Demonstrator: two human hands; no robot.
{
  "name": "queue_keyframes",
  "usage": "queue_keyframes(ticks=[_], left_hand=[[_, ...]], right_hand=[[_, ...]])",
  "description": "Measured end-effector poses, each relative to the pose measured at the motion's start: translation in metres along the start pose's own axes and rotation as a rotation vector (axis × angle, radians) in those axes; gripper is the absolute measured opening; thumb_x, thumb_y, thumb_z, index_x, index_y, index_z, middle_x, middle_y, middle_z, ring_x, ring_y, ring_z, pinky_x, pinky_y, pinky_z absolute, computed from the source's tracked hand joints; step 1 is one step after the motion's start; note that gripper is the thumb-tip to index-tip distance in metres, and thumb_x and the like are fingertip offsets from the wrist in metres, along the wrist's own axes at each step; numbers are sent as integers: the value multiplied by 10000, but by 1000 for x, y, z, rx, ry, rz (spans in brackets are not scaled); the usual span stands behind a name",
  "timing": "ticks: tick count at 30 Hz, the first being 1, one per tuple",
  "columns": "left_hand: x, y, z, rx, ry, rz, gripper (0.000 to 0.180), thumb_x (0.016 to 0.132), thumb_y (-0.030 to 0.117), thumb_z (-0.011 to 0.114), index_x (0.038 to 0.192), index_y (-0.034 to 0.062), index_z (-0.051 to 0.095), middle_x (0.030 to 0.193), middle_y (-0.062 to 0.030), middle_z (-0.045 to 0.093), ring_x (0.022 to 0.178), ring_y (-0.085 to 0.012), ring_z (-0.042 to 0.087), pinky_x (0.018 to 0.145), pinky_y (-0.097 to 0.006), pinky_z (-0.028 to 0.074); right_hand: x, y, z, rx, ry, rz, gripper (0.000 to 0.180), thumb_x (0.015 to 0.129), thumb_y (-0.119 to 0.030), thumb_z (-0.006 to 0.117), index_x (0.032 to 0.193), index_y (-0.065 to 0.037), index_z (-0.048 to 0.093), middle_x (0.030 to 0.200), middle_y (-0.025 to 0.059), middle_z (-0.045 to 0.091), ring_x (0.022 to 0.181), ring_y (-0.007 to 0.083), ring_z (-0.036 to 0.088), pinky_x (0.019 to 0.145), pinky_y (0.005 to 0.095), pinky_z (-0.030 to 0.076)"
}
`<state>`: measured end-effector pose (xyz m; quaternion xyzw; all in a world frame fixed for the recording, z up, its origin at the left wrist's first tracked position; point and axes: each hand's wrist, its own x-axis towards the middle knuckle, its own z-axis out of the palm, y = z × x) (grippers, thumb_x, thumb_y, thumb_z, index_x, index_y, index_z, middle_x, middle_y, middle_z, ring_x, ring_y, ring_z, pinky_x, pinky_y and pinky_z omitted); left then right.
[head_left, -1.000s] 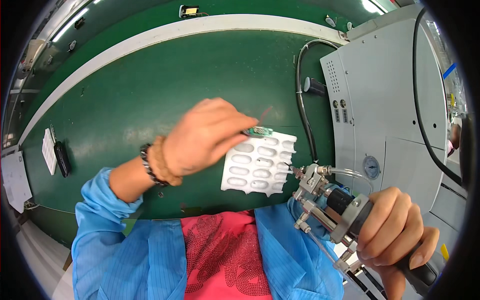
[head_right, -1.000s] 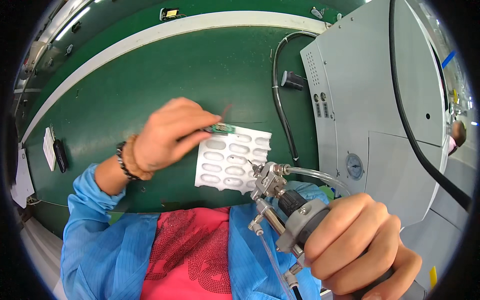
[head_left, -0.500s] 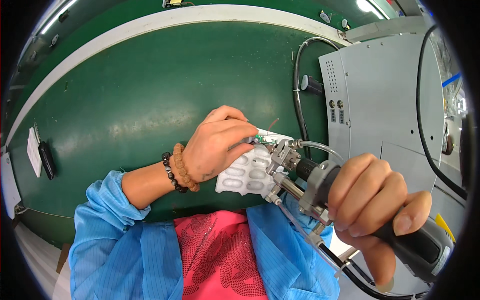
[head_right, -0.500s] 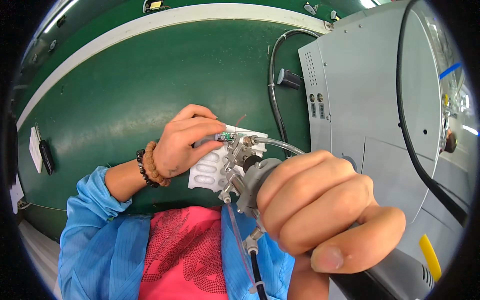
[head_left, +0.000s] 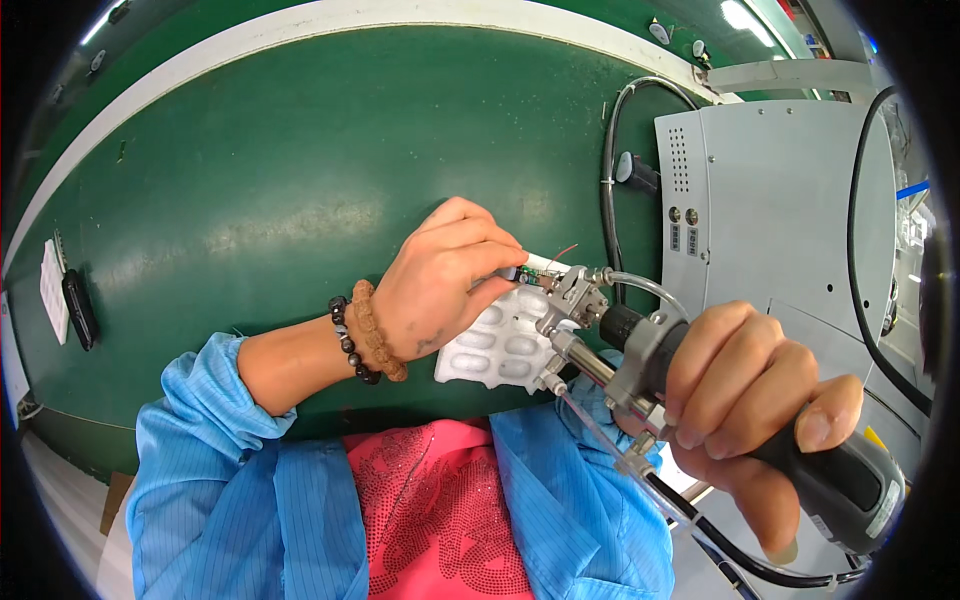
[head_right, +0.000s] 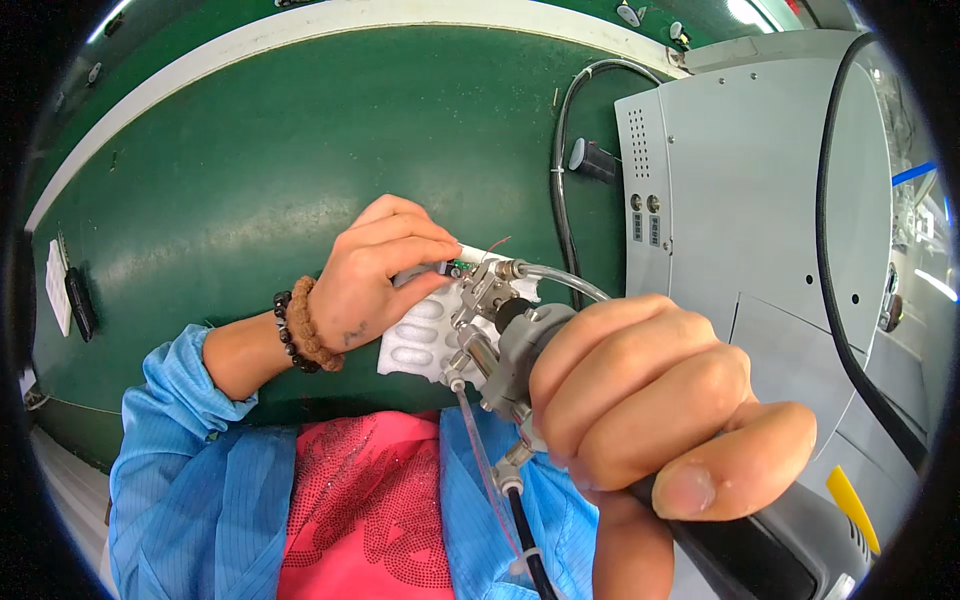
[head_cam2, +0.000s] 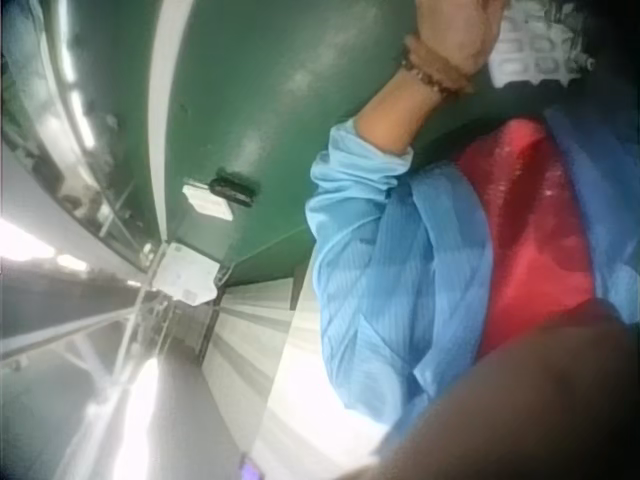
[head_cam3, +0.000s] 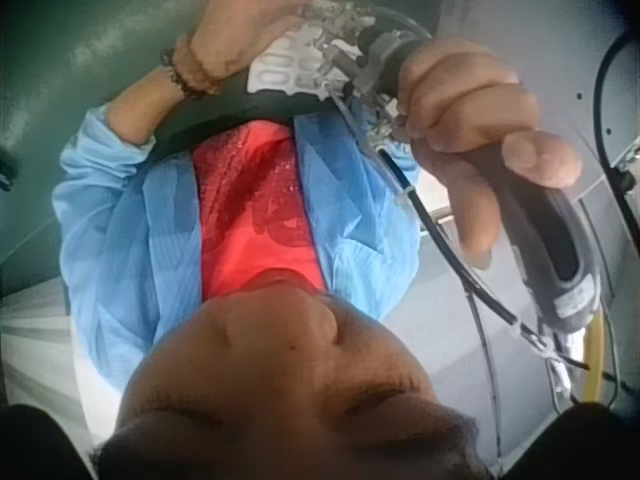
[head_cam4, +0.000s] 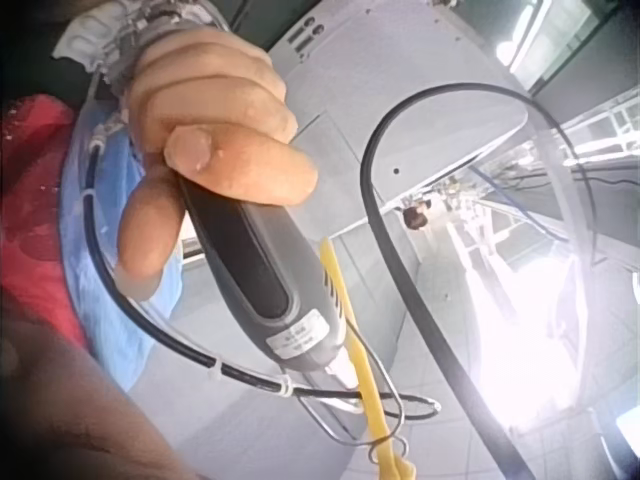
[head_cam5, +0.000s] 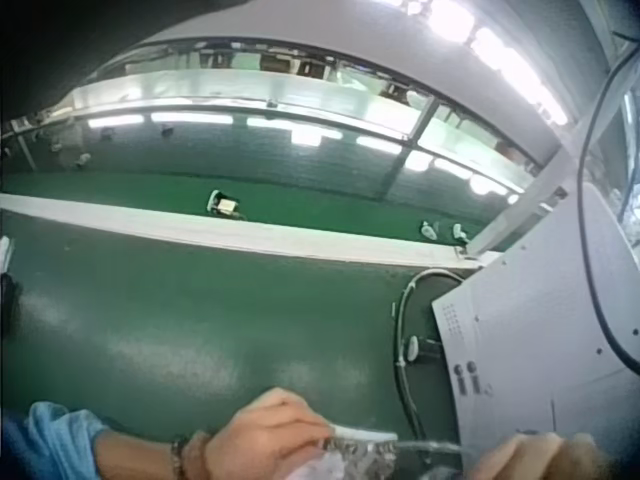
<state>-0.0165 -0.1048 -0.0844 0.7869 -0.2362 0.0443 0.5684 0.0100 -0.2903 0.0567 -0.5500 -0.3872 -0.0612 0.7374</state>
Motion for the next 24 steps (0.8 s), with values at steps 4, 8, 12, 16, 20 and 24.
queue_keyframes(ticks=[4, 8, 12, 16, 20, 24], left_hand=[[3, -2, -3, -12, -20, -10, 315, 667, 5, 818, 966, 19, 721, 977, -90, 708, 945, -291, 622, 804, -379, 524], [3, -2, -4, -6, -24, -19, 319, 666, 7, 816, 970, 16, 721, 960, -94, 705, 940, -291, 621, 796, -378, 526], [3, -2, -1, -10, -24, -9, 320, 664, 7, 814, 969, 16, 721, 942, -96, 700, 932, -292, 622, 793, -382, 527], [2, -2, -1, -1, -47, 9, 327, 675, 19, 811, 988, 29, 716, 948, -99, 695, 932, -295, 622, 803, -390, 530], [-1, -2, -4, 39, -18, 45, 316, 715, 55, 795, 1018, 42, 708, 970, -113, 689, 951, -305, 621, 825, -395, 528], [0, 9, -18, -10, -77, -136, 287, 779, 133, 784, 1038, 39, 705, 975, -122, 689, 972, -310, 624, 849, -394, 518]], right_hand=[[-5, 4, -1, 2, 12, -1, 560, 852, -524, 711, 1139, -103, 478, 702, -7, 548, 526, 94, 561, 473, 218, 467], [-3, 12, 1, 8, 14, 3, 517, 866, -510, 695, 1102, -116, 457, 695, -16, 544, 515, 90, 553, 471, 218, 463], [2, 10, 4, -39, 0, 46, 494, 875, -492, 688, 1092, -121, 445, 677, -23, 539, 499, 85, 541, 455, 222, 448], [5, 10, 5, -67, 7, 33, 489, 882, -469, 693, 1109, -112, 448, 666, -25, 535, 494, 85, 531, 440, 225, 431], [-6, -29, -8, 45, 88, -106, 453, 852, -393, 775, 1052, -77, 519, 651, -29, 542, 525, 75, 543, 456, 212, 432], [-14, -79, -15, 47, 21, -57, 534, 920, -510, 638, 1201, -69, 527, 709, -5, 506, 565, 133, 492, 542, 268, 440]])
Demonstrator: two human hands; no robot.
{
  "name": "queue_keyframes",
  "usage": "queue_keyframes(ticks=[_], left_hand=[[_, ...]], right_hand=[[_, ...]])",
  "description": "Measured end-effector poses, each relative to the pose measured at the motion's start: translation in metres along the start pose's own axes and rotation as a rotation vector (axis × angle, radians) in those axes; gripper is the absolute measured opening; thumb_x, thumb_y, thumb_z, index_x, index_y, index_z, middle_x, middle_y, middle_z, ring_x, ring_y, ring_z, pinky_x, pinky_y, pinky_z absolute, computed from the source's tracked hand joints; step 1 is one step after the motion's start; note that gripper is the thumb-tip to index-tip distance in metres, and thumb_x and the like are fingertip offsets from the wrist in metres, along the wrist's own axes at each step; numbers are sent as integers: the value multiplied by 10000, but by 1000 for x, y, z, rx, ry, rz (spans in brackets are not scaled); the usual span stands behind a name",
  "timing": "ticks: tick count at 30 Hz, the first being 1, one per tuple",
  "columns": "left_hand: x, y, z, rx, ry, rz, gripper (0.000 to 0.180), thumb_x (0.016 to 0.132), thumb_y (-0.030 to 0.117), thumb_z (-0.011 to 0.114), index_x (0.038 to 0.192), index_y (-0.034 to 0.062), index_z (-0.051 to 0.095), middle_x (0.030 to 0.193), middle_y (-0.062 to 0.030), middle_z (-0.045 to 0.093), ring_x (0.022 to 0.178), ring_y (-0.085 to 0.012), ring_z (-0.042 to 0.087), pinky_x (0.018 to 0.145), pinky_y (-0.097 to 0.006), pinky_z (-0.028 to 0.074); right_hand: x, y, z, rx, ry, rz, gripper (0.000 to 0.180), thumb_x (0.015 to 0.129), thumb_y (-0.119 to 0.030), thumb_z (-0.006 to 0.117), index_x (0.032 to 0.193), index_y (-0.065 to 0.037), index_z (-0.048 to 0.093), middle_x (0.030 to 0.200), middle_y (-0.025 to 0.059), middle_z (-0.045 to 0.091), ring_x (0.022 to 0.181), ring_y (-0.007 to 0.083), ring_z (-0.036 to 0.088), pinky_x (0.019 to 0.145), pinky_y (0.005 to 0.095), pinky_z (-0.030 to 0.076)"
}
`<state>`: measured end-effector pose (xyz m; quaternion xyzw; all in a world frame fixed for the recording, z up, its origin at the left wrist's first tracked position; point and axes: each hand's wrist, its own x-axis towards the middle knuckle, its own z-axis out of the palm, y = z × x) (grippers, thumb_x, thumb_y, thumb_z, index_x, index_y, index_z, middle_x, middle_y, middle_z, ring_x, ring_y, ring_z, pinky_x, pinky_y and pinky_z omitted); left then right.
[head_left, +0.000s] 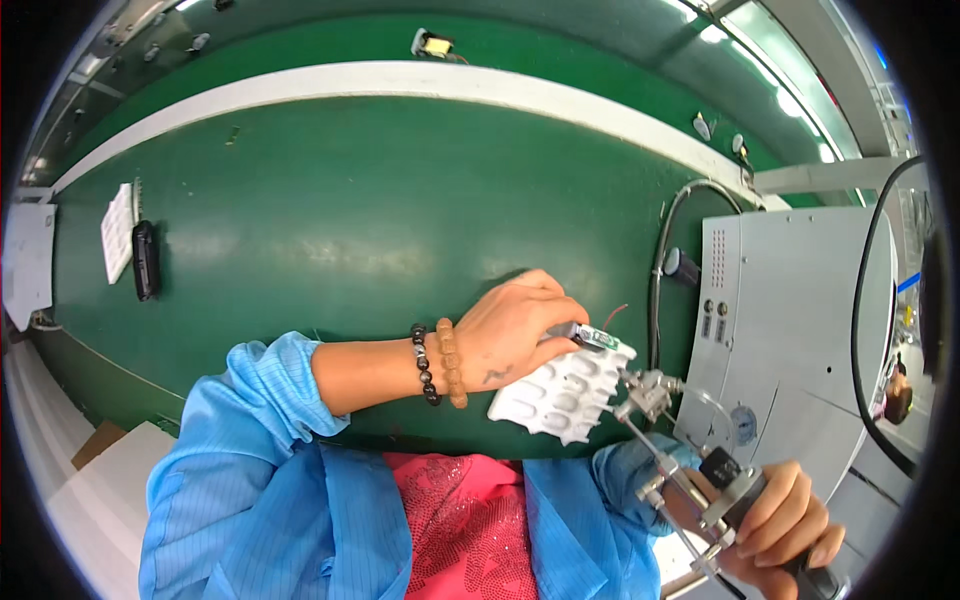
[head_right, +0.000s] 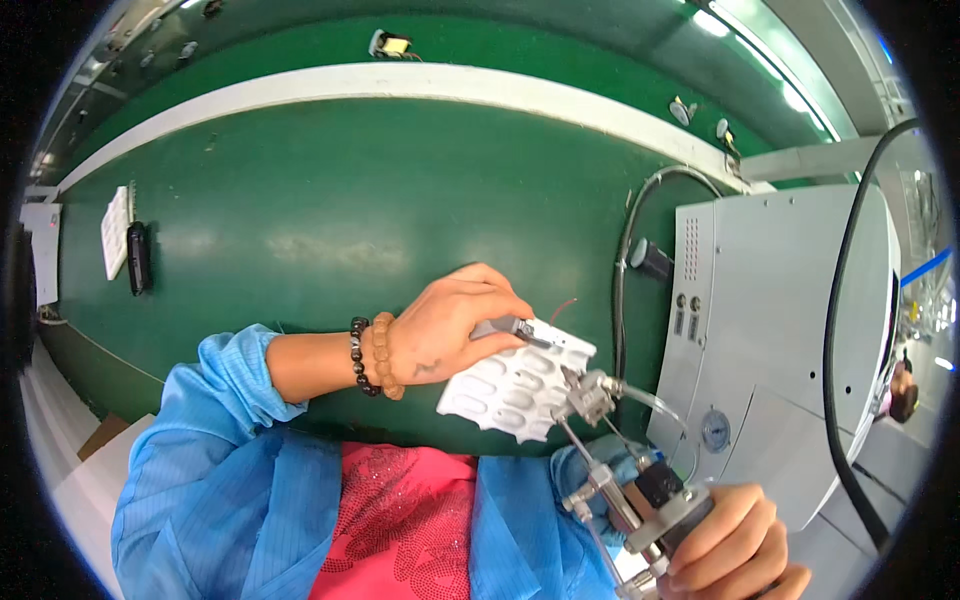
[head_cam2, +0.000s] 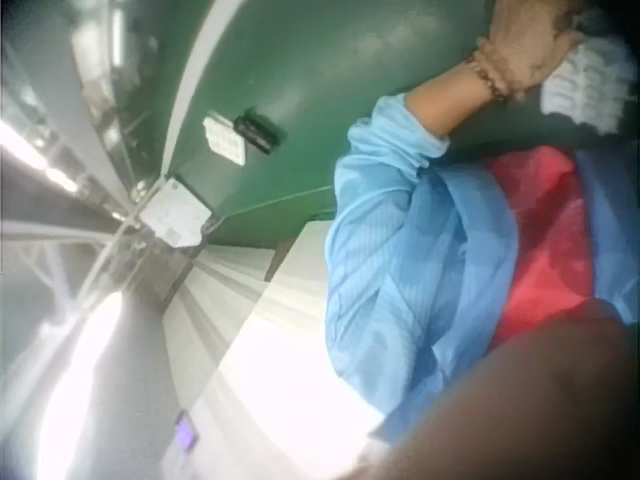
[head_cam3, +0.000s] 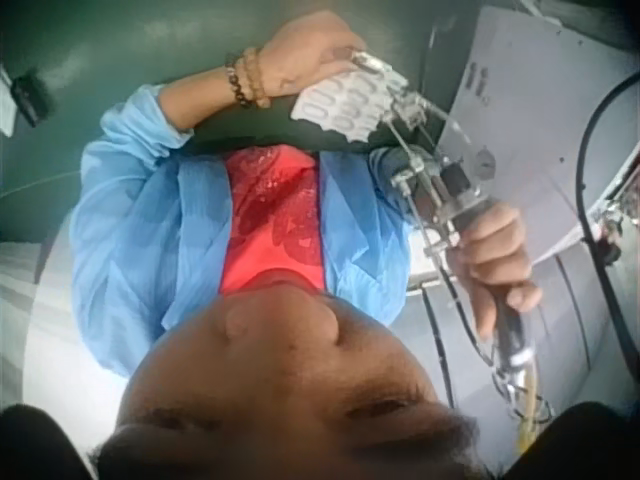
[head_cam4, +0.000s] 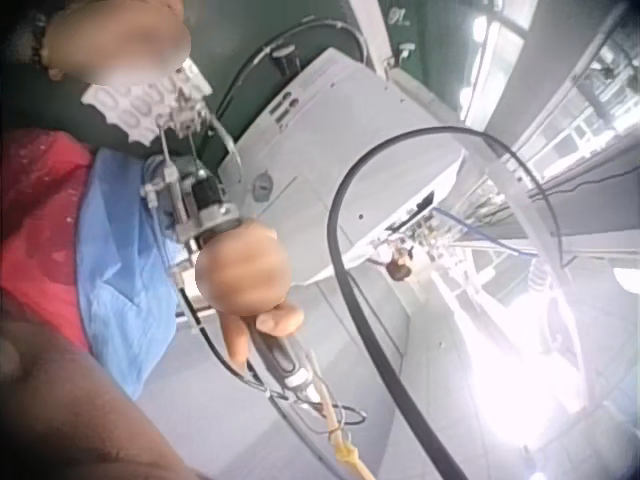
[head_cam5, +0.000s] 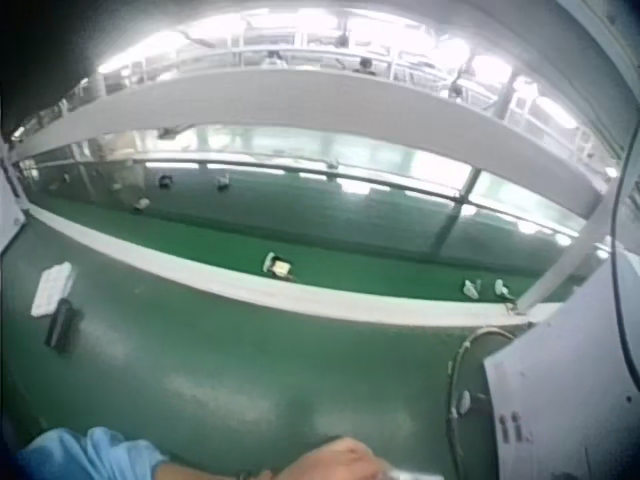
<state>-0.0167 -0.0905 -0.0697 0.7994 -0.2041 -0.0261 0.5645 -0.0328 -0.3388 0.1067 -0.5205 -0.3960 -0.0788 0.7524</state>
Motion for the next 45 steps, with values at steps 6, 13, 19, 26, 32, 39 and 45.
queue_keyframes(ticks=[6, 13, 19, 26, 32, 39, 45], left_hand=[[54, 8, -76, 68, 80, 22, 320, 780, 248, 821, 1015, 52, 728, 987, -129, 717, 932, -285, 657, 849, -387, 506], [93, 73, -143, -62, 350, 111, 296, 940, 218, 680, 1126, -12, 671, 1046, -79, 693, 941, -159, 627, 857, -299, 486], [2, 131, -26, -1328, -50, 693, 174, 915, 21, 568, 985, -54, 709, 1004, -207, 659, 805, -277, 628, 687, -337, 513], [-15, 157, -33, -1583, -19, 597, 186, 832, -63, 577, 962, -66, 710, 949, -145, 652, 770, -225, 602, 650, -290, 497], [-12, 143, -40, -1464, -55, 639, 136, 836, -45, 597, 925, -58, 700, 900, -125, 649, 750, -216, 596, 616, -266, 486], [-13, 140, -43, -1411, -52, 602, 132, 846, -40, 599, 937, -55, 693, 909, -127, 655, 759, -211, 602, 629, -269, 491], [-15, 141, -43, -1390, -33, 581, 129, 854, -36, 601, 948, -52, 688, 916, -129, 659, 766, -206, 607, 640, -272, 495]], right_hand=[[-7, -4, 4, -16, -7, -30, 559, 913, -524, 640, 1208, -67, 512, 701, 7, 507, 555, 133, 497, 521, 268, 437], [-7, 14, -1, 47, -27, -30, 536, 919, -474, 665, 1208, -53, 502, 718, 32, 521, 561, 149, 514, 500, 260, 451], [-10, 10, 3, 51, -35, -10, 540, 923, -497, 648, 1217, -67, 504, 730, 26, 517, 580, 150, 513, 523, 268, 426], [-12, 9, 3, 82, -76, -19, 590, 922, -548, 619, 1237, -64, 500, 727, 16, 501, 582, 145, 500, 520, 265, 425], [-14, 8, 6, 64, -64, -12, 596, 923, -564, 601, 1238, -70, 491, 722, 14, 496, 578, 143, 498, 515, 263, 429], [-13, 5, 3, 40, -90, 5, 612, 916, -573, 603, 1249, -74, 481, 728, 13, 499, 583, 141, 501, 515, 264, 434], [-14, 8, 3, 52, -80, 10, 613, 916, -575, 600, 1252, -76, 484, 737, 10, 507, 581, 133, 497, 514, 258, 431]])
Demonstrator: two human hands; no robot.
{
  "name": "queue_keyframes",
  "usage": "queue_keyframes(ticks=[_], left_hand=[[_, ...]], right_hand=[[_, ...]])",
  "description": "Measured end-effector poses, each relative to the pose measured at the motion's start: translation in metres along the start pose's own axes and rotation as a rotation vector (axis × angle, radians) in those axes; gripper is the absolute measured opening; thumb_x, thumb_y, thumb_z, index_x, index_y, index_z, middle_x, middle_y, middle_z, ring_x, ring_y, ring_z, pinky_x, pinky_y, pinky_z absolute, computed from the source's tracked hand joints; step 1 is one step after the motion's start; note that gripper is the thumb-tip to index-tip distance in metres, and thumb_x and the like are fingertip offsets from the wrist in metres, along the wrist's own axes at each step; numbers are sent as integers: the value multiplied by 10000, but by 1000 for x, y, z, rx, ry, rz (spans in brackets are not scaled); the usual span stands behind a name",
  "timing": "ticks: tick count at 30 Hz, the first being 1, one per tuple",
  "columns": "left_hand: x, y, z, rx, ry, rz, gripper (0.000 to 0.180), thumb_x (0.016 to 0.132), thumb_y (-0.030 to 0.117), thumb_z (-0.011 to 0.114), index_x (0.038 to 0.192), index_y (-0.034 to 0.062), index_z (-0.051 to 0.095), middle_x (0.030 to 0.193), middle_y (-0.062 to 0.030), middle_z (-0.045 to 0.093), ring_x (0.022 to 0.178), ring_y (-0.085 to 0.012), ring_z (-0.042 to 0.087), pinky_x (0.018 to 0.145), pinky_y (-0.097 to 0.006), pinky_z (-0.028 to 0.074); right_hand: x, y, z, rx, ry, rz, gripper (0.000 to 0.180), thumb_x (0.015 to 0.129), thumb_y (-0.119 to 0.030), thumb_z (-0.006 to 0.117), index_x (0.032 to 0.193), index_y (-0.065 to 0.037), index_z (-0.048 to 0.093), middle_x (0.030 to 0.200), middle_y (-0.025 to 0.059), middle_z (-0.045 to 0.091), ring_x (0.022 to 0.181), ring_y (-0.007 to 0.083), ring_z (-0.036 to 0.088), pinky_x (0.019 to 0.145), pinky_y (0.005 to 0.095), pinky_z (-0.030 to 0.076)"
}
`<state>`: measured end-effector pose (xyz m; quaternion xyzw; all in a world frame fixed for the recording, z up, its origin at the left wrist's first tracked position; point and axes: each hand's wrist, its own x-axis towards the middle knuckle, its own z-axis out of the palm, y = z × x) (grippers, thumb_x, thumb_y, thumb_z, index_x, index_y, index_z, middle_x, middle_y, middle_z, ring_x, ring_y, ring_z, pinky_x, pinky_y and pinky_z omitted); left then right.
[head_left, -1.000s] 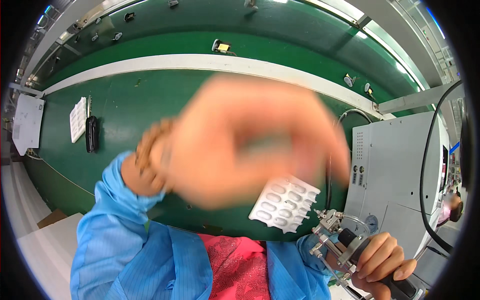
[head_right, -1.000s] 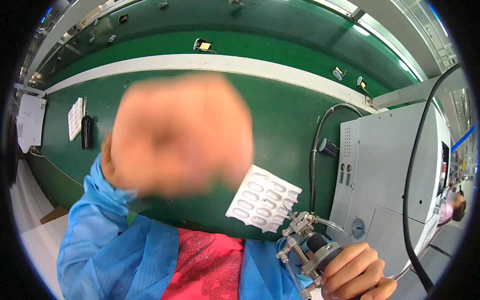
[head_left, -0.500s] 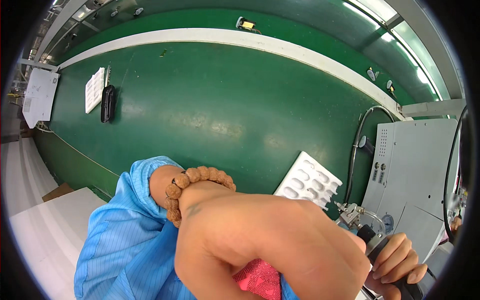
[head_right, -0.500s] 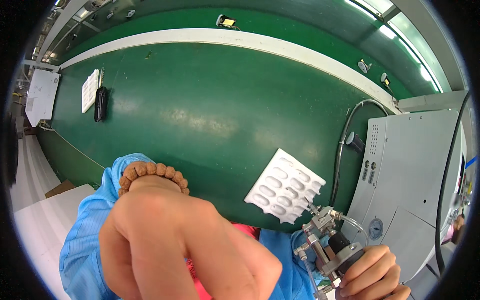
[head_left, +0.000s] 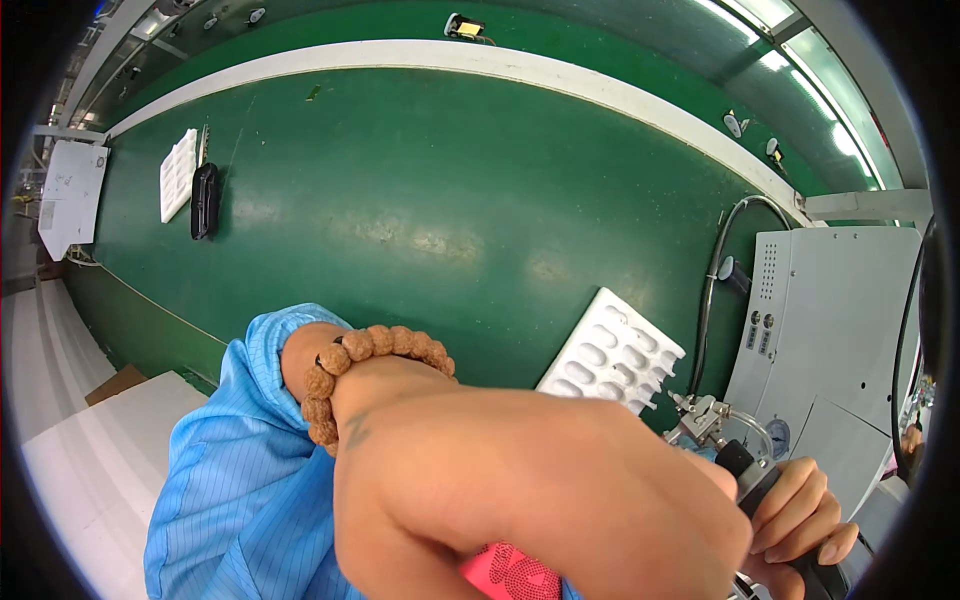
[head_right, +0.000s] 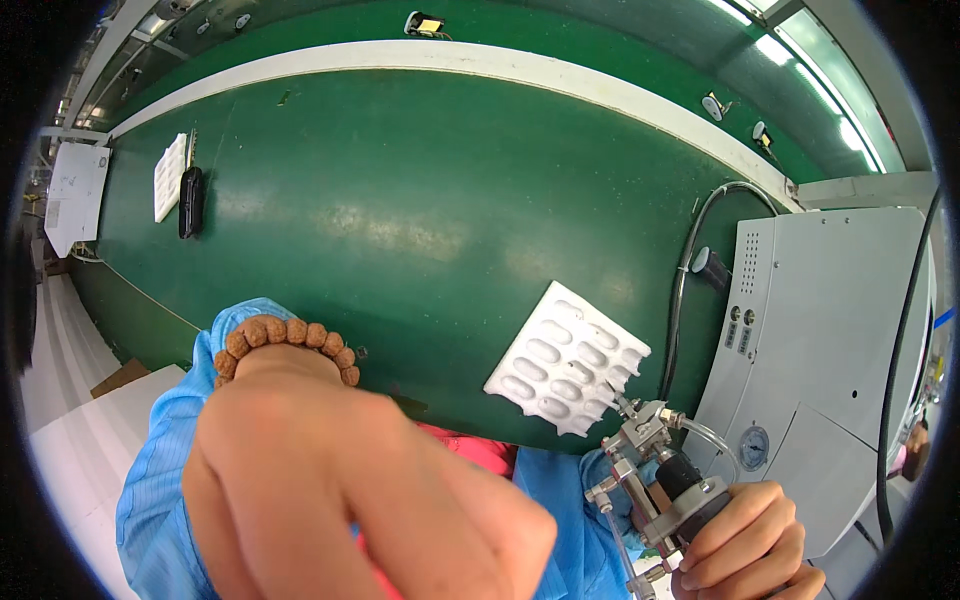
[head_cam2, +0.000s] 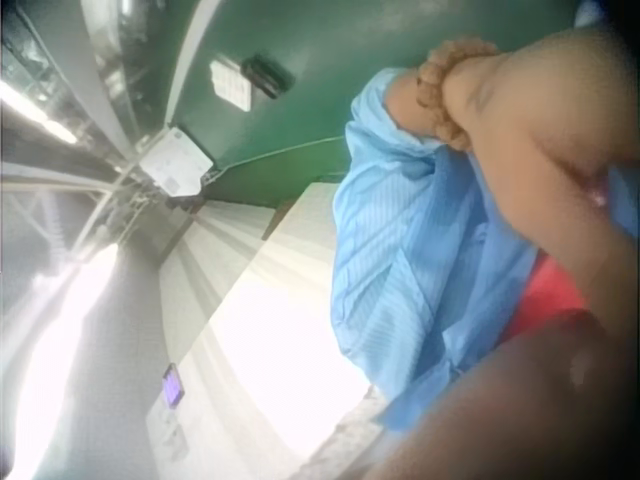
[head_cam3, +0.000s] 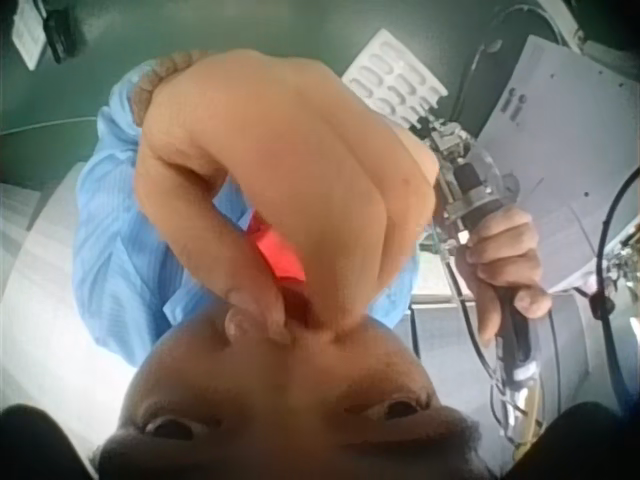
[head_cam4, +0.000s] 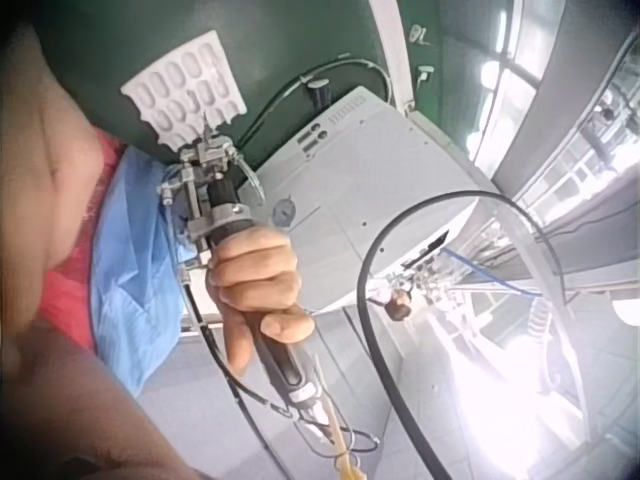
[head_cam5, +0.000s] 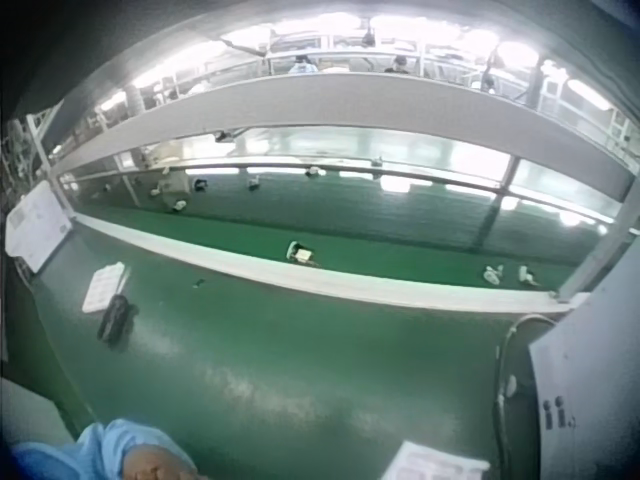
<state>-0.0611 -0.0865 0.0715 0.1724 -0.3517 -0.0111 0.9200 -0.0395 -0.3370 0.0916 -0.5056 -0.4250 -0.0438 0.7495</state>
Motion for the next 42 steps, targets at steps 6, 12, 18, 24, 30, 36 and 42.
queue_keyframes(ticks=[6, 12, 18, 24, 30, 36, 42], left_hand=[[0, 3, -1, 32, 10, -31, 126, 862, -31, 603, 959, -49, 682, 923, -130, 663, 774, -202, 612, 651, -275, 499], [-1, 3, 0, 43, 23, -34, 124, 871, -27, 604, 970, -46, 677, 931, -132, 668, 781, -198, 618, 662, -277, 503], [-3, 6, -3, 78, 44, -39, 122, 879, -22, 606, 980, -43, 671, 938, -134, 672, 788, -194, 623, 674, -280, 508], [-5, 9, -1, 99, 64, -53, 121, 887, -18, 608, 991, -40, 666, 945, -135, 676, 796, -189, 628, 685, -283, 512], [-4, 12, 1, 119, 80, -52, 120, 895, -13, 610, 1002, -37, 660, 953, -137, 681, 803, -185, 633, 696, -286, 516], [-8, 19, -3, 192, 127, -64, 120, 904, -9, 611, 1012, -34, 655, 960, -138, 685, 811, -181, 639, 707, -288, 520], [-6, 30, -1, 263, 175, -129, 120, 912, -4, 613, 1023, -31, 649, 967, -140, 690, 818, -177, 644, 719, -291, 524]], right_hand=[[1, -1, -3, 4, -33, 13, 606, 919, -568, 601, 1254, -76, 487, 744, 10, 513, 584, 127, 499, 508, 250, 430], [1, -1, 1, -14, -3, 11, 597, 924, -563, 597, 1247, -72, 493, 740, 10, 509, 580, 127, 497, 508, 252, 432], [1, 0, -2, -12, -28, 26, 591, 933, -554, 593, 1252, -66, 492, 730, 4, 489, 589, 131, 492, 533, 261, 445], [2, -1, -2, -6, -32, 41, 589, 936, -553, 592, 1257, -69, 492, 734, 4, 490, 594, 130, 487, 537, 255, 435], [3, -3, -1, 0, -43, 46, 600, 930, -562, 594, 1259, -71, 493, 741, 5, 493, 594, 130, 482, 537, 258, 432], [-2, 3, -5, 13, -41, 51, 600, 929, -560, 598, 1264, -73, 498, 739, 4, 494, 595, 128, 484, 534, 260, 433], [4, -3, -3, -4, -70, 75, 603, 934, -566, 585, 1270, -74, 492, 745, 2, 490, 602, 132, 485, 549, 261, 442]])
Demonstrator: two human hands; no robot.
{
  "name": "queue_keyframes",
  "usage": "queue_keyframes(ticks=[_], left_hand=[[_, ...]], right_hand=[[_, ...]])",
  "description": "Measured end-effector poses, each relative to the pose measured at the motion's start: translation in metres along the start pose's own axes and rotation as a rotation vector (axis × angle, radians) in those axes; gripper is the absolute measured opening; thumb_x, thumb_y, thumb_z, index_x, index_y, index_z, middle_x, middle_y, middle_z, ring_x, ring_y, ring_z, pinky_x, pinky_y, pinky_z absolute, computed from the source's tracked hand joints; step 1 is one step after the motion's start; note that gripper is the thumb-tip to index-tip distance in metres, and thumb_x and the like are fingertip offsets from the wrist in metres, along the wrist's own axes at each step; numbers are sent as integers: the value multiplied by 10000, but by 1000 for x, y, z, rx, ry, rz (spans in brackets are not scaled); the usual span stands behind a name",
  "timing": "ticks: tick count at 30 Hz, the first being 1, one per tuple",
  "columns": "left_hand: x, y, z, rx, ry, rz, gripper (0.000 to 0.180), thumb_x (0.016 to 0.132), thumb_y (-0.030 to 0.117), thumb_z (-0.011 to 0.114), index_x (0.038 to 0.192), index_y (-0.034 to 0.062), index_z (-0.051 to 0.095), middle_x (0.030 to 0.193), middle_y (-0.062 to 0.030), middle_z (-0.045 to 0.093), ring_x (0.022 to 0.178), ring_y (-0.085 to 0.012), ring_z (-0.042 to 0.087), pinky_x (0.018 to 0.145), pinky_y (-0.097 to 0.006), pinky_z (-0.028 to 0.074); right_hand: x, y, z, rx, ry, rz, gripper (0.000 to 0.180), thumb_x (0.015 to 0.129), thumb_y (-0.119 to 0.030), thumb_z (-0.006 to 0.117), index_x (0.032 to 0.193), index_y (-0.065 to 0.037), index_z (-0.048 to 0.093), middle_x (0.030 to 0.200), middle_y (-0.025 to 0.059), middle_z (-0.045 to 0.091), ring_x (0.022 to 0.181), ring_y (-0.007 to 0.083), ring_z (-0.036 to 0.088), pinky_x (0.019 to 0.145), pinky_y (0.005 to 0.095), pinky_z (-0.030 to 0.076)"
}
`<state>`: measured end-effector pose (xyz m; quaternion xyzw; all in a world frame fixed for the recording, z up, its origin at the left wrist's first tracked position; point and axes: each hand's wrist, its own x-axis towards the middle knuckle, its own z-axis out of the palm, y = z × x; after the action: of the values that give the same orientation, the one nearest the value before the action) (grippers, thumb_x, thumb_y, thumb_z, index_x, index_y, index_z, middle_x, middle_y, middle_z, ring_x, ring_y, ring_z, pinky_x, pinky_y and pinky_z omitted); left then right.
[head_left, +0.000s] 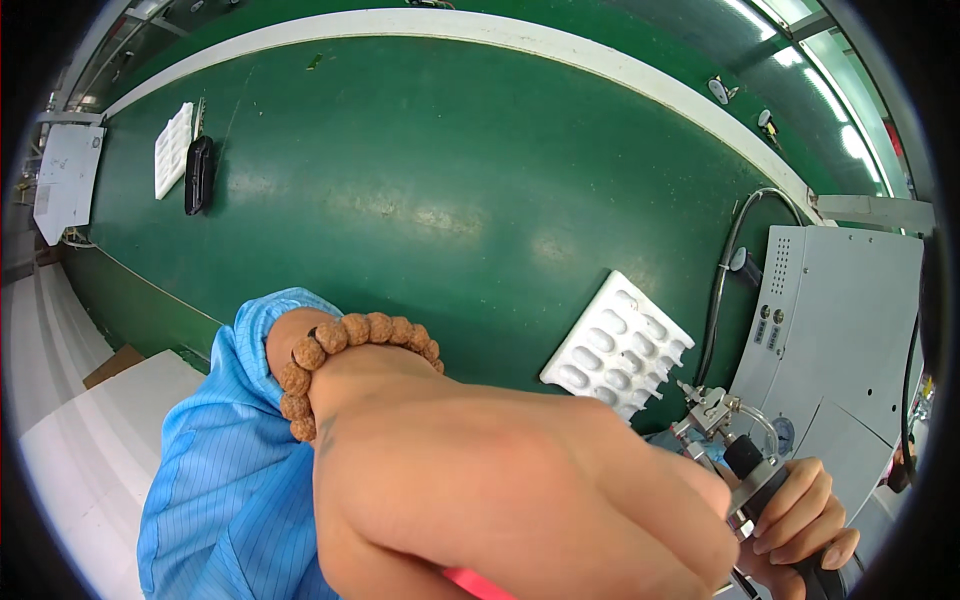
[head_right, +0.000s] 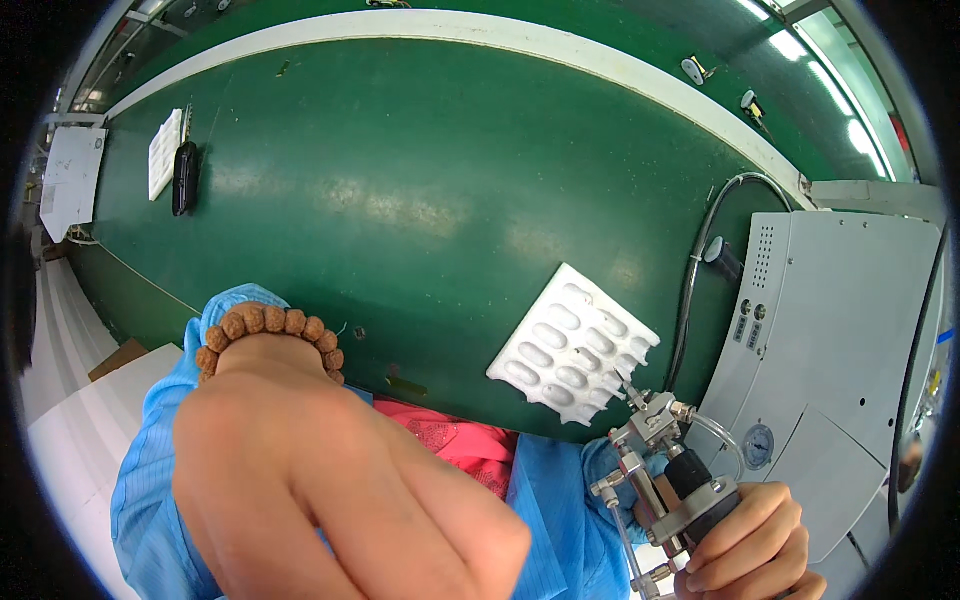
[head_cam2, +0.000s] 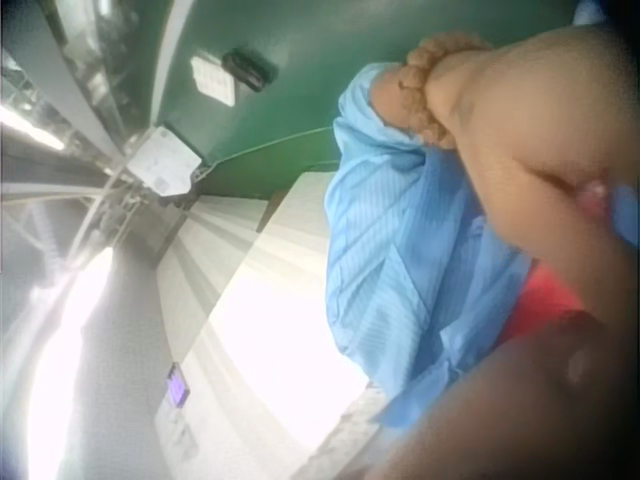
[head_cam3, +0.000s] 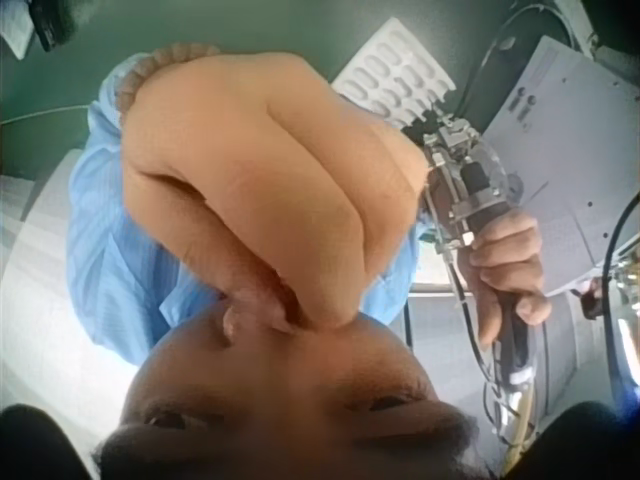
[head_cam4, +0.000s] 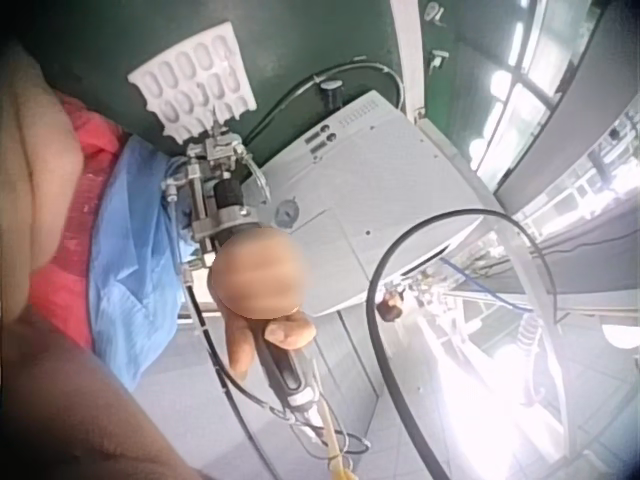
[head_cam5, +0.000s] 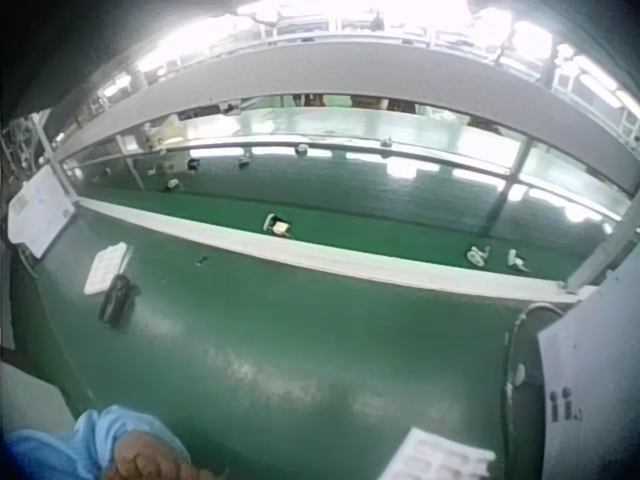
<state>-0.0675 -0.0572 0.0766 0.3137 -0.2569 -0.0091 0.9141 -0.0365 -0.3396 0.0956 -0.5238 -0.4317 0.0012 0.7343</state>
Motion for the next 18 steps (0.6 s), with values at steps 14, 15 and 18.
queue_keyframes(ticks=[14, 15, 18], left_hand=[[-23, -12, -70, 377, 513, -442, 202, 941, 2, 614, 1136, -38, 643, 1039, -138, 704, 927, -161, 666, 816, -292, 537], [-24, -11, -70, 369, 521, -438, 203, 941, 4, 616, 1137, -37, 644, 1042, -138, 705, 929, -161, 666, 817, -292, 536], [-24, -12, -70, 352, 537, -434, 194, 942, 9, 619, 1130, -33, 647, 1030, -135, 707, 922, -163, 665, 815, -295, 535]], right_hand=[[-2, 2, 2, -23, 46, 6, 579, 932, -551, 587, 1259, -83, 491, 759, 5, 505, 613, 138, 495, 539, 259, 433], [-1, 2, 3, -31, 46, 14, 580, 931, -553, 587, 1260, -85, 492, 760, 5, 505, 613, 137, 495, 537, 258, 430], [-1, 1, 4, -33, 41, 14, 585, 924, -561, 592, 1256, -89, 493, 760, 6, 506, 614, 135, 497, 535, 255, 425]])
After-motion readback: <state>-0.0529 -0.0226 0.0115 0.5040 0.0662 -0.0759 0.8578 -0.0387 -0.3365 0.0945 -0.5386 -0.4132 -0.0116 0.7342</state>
